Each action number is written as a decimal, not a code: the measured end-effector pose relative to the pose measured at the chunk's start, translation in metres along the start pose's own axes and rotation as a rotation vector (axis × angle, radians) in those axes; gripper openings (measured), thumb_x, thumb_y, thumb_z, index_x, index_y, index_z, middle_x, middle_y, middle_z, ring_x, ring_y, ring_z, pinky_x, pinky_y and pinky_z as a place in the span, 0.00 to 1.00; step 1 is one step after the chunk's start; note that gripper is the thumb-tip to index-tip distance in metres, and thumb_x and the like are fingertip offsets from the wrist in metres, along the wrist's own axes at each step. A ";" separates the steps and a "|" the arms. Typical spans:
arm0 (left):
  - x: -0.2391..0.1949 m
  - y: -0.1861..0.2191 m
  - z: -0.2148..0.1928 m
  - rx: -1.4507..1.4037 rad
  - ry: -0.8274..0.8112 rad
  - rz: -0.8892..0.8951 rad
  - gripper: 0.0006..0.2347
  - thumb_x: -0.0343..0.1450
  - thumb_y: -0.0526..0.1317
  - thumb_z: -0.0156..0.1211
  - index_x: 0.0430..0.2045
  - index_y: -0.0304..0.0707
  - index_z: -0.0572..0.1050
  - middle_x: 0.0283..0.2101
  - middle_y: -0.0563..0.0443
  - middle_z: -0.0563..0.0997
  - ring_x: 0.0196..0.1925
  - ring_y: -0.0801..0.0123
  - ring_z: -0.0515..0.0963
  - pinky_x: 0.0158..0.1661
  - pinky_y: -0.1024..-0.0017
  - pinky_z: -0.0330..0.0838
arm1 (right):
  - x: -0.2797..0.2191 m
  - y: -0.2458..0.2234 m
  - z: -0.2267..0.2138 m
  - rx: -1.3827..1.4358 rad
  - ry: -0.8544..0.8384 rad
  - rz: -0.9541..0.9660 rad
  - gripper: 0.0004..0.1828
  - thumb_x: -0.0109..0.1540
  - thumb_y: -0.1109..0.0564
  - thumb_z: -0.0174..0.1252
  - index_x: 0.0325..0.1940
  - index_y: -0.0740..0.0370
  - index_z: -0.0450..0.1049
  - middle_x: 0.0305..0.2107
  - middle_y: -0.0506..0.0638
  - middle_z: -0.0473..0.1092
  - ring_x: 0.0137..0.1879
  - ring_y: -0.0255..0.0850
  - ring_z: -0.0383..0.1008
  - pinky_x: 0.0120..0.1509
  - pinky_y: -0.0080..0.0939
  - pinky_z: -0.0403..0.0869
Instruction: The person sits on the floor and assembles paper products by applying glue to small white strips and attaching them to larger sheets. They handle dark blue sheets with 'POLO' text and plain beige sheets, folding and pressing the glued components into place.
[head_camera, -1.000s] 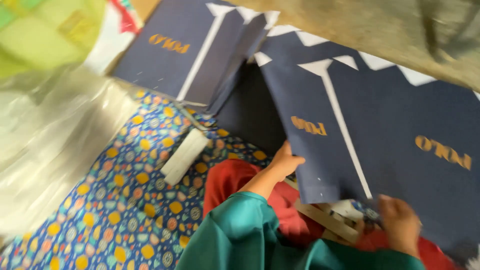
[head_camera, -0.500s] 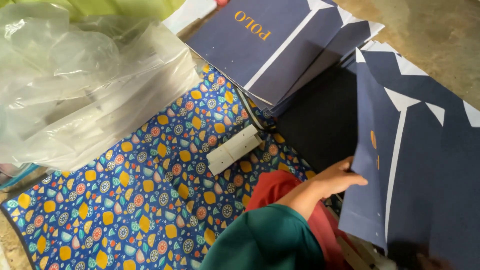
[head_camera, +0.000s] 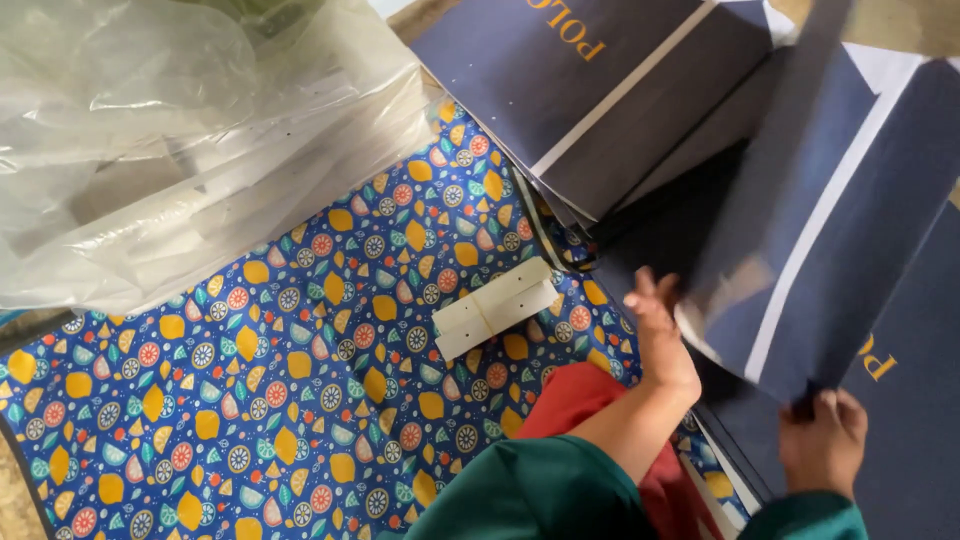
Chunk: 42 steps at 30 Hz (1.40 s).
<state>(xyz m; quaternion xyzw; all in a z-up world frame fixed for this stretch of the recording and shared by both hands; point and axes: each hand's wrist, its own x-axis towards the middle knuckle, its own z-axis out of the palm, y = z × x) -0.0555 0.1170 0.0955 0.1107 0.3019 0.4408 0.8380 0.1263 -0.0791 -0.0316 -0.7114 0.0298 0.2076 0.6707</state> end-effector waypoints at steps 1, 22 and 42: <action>0.006 -0.007 -0.005 0.053 0.196 0.004 0.40 0.66 0.72 0.21 0.75 0.62 0.49 0.72 0.54 0.65 0.73 0.65 0.63 0.67 0.62 0.53 | 0.021 0.003 0.014 -0.603 -0.041 -0.387 0.10 0.70 0.52 0.60 0.53 0.53 0.70 0.58 0.54 0.67 0.58 0.44 0.74 0.59 0.35 0.71; 0.007 -0.008 -0.013 0.394 0.435 0.200 0.28 0.80 0.58 0.32 0.77 0.54 0.46 0.78 0.42 0.46 0.80 0.55 0.45 0.75 0.59 0.37 | -0.040 -0.053 0.311 -0.372 -0.595 -0.031 0.38 0.70 0.60 0.56 0.79 0.70 0.45 0.52 0.69 0.72 0.46 0.56 0.81 0.47 0.53 0.83; -0.046 -0.007 0.005 0.957 -0.043 0.271 0.45 0.66 0.74 0.19 0.75 0.41 0.44 0.79 0.35 0.41 0.81 0.48 0.39 0.72 0.46 0.34 | -0.129 0.010 -0.087 -1.339 -0.279 0.078 0.41 0.68 0.41 0.42 0.82 0.52 0.39 0.80 0.55 0.29 0.84 0.59 0.28 0.83 0.68 0.38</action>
